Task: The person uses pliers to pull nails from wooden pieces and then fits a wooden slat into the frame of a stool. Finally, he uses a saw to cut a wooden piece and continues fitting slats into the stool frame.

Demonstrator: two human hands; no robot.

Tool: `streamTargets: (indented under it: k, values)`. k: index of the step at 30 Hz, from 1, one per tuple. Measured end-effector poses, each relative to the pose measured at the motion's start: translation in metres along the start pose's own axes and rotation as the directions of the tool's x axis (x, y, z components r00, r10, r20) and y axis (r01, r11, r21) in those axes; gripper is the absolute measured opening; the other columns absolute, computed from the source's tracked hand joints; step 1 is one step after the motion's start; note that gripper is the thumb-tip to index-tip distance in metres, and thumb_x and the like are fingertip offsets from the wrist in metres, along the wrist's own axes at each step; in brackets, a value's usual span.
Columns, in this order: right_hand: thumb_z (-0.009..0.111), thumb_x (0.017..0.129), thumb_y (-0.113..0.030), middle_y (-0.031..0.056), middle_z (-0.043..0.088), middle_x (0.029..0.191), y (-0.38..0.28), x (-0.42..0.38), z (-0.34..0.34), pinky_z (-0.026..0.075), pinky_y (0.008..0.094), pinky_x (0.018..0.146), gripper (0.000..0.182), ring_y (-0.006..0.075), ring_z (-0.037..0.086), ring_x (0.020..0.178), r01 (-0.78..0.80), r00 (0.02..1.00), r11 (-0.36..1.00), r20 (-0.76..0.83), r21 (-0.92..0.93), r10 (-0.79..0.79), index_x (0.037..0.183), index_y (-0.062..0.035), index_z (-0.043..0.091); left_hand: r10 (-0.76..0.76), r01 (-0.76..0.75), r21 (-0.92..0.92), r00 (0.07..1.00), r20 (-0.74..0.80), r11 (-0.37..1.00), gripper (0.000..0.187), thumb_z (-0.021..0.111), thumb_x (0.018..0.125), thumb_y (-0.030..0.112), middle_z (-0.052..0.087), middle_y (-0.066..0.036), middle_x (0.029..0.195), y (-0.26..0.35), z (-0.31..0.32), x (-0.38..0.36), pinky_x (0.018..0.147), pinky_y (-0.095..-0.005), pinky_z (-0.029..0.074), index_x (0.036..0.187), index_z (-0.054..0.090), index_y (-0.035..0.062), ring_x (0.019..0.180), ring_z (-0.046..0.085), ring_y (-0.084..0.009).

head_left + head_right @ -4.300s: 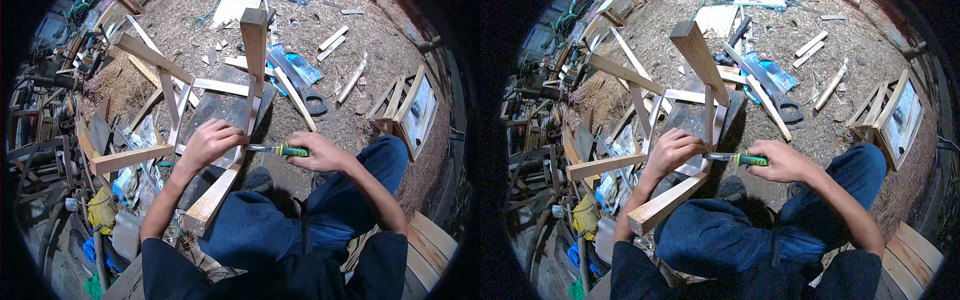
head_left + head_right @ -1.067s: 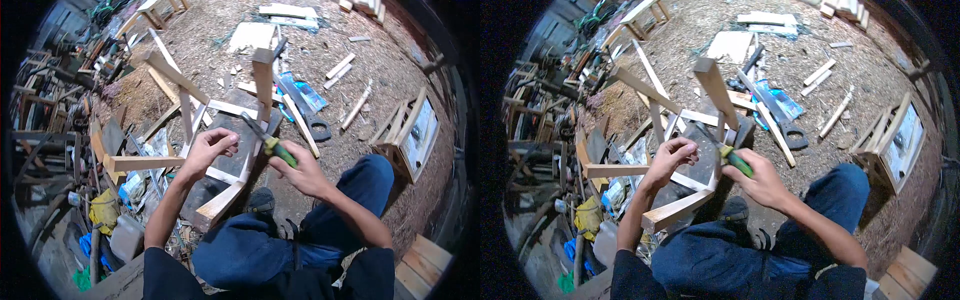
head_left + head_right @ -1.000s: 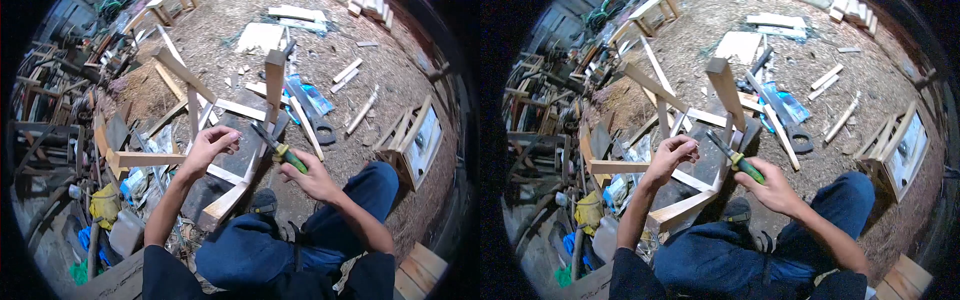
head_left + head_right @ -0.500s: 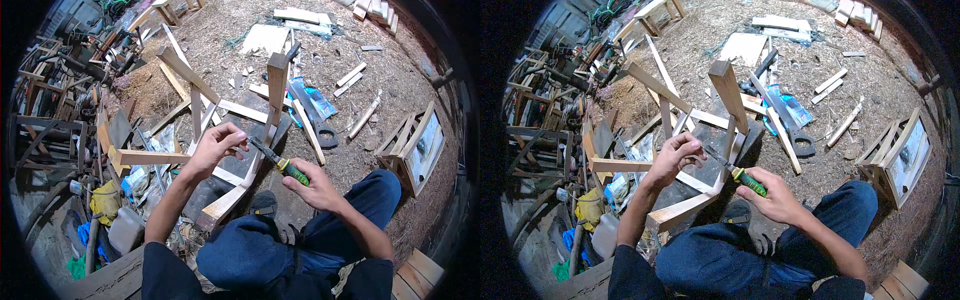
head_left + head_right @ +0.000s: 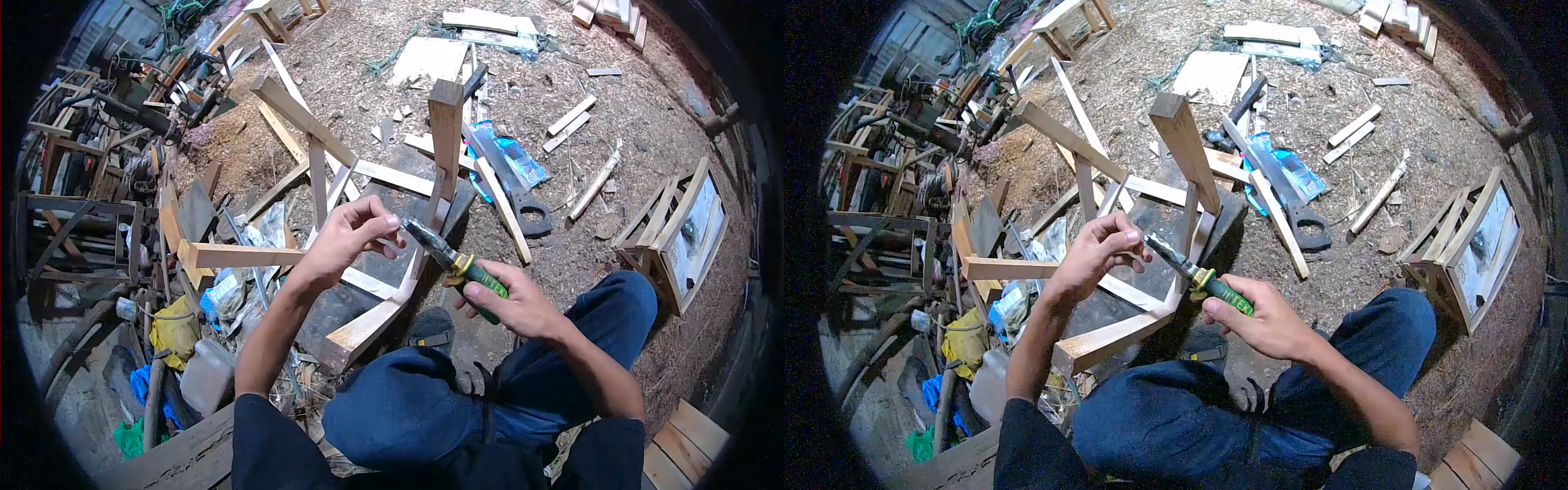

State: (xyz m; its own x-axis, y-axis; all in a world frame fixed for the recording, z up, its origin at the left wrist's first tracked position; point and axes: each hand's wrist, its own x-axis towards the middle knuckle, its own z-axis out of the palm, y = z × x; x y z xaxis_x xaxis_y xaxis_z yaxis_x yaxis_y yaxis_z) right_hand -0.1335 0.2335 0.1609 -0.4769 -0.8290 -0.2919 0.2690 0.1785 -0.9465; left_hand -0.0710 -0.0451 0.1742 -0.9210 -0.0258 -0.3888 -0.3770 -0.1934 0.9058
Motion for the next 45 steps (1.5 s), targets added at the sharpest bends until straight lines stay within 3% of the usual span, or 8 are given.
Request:
streamTargets:
  k: [8, 10, 13, 30, 32, 36, 38, 45]
  values:
    - [0.060, 0.100, -0.035, 0.0041, 0.067, 0.078, 0.002, 0.000, -0.002, 0.050, 0.0302, 0.067, 0.034, 0.0106, 0.062, 0.073, 0.013, 1.000, 0.997, 0.020, -0.071, -0.012, 0.093, -0.0024, 0.065, 0.035, -0.035, 0.049, 0.999, -0.009, 0.998, 0.019, 0.067, 0.095, 0.022, 0.064, -0.005, 0.087, 0.007, 0.004, -0.004, 0.071, -0.0305, 0.057, 0.088, 0.057, 0.0066, 0.084, 0.070, -0.0172]
    - [0.060, 0.100, -0.035, 0.0041, 0.067, 0.078, 0.002, 0.000, -0.002, 0.050, 0.0304, 0.067, 0.034, 0.0108, 0.061, 0.073, 0.014, 1.000, 0.997, 0.026, -0.074, -0.012, 0.093, -0.0025, 0.065, 0.043, -0.037, 0.181, 0.999, -0.030, 0.983, 0.020, 0.068, 0.094, 0.021, 0.064, -0.005, 0.088, 0.009, 0.005, -0.003, 0.072, -0.0300, 0.055, 0.086, 0.057, 0.0072, 0.084, 0.069, -0.0161]
    - [0.060, 0.100, -0.036, 0.0038, 0.067, 0.077, -0.003, -0.001, -0.001, 0.050, 0.0307, 0.066, 0.034, 0.0109, 0.061, 0.071, -0.024, 0.999, 0.998, 0.037, -0.056, 0.026, 0.092, -0.0029, 0.064, 0.043, -0.045, 0.146, 0.999, 0.015, 0.988, 0.022, 0.068, 0.096, 0.025, 0.067, -0.003, 0.091, 0.011, 0.002, -0.004, 0.073, -0.0268, 0.052, 0.086, 0.059, 0.0074, 0.086, 0.066, -0.0106]
    - [0.057, 0.100, -0.037, 0.0011, 0.060, 0.068, -0.002, -0.003, -0.002, 0.046, 0.0295, 0.056, 0.036, 0.0089, 0.057, 0.060, -0.088, 0.994, 0.990, 0.048, -0.114, 0.094, 0.090, -0.0029, 0.063, 0.065, -0.073, 0.125, 0.996, 0.068, 0.989, 0.018, 0.066, 0.094, 0.017, 0.063, -0.003, 0.084, 0.006, 0.000, 0.000, 0.075, -0.0279, 0.051, 0.083, 0.056, 0.0078, 0.080, 0.063, -0.0114]
    - [0.057, 0.100, -0.037, 0.0022, 0.060, 0.068, 0.003, -0.001, 0.000, 0.046, 0.0315, 0.058, 0.038, 0.0103, 0.057, 0.062, 0.035, 0.999, 0.994, 0.009, -0.101, -0.035, 0.090, -0.0017, 0.062, 0.094, -0.103, 0.129, 0.993, 0.069, 0.986, 0.016, 0.066, 0.095, 0.018, 0.065, -0.003, 0.084, 0.004, 0.000, 0.000, 0.075, -0.0264, 0.050, 0.086, 0.059, 0.0071, 0.081, 0.062, -0.0094]
    - [0.058, 0.100, -0.037, 0.0035, 0.061, 0.069, -0.005, -0.003, -0.002, 0.047, 0.0332, 0.061, 0.038, 0.0114, 0.057, 0.065, 0.057, 0.998, 0.992, 0.015, -0.116, -0.056, 0.089, -0.0008, 0.062, 0.175, -0.169, 0.198, 0.984, -0.014, 0.966, 0.015, 0.066, 0.095, 0.019, 0.065, -0.002, 0.081, 0.003, 0.006, -0.003, 0.074, -0.0254, 0.048, 0.089, 0.060, 0.0063, 0.080, 0.061, -0.0087]
    - [0.059, 0.100, -0.036, 0.0060, 0.059, 0.068, -0.024, -0.007, -0.006, 0.046, 0.0346, 0.061, 0.038, 0.0131, 0.056, 0.065, -0.027, 0.999, 0.984, 0.026, -0.175, 0.032, 0.088, -0.0004, 0.061, 0.150, -0.140, 0.219, 0.988, -0.033, 0.966, 0.016, 0.066, 0.095, 0.020, 0.064, -0.001, 0.082, 0.014, 0.012, -0.009, 0.073, -0.0250, 0.047, 0.091, 0.060, 0.0057, 0.080, 0.061, -0.0086]
    - [0.059, 0.100, -0.037, 0.0113, 0.050, 0.064, -0.075, -0.045, -0.048, 0.043, 0.0378, 0.061, 0.040, 0.0182, 0.048, 0.061, 0.043, 0.993, 0.909, -0.083, -0.416, -0.084, 0.086, 0.0016, 0.060, 0.126, -0.107, 0.440, 0.992, -0.013, 0.892, 0.017, 0.064, 0.095, 0.021, 0.062, 0.001, 0.082, 0.080, 0.048, -0.020, 0.070, -0.0236, 0.047, 0.093, 0.060, 0.0043, 0.077, 0.061, -0.0086]
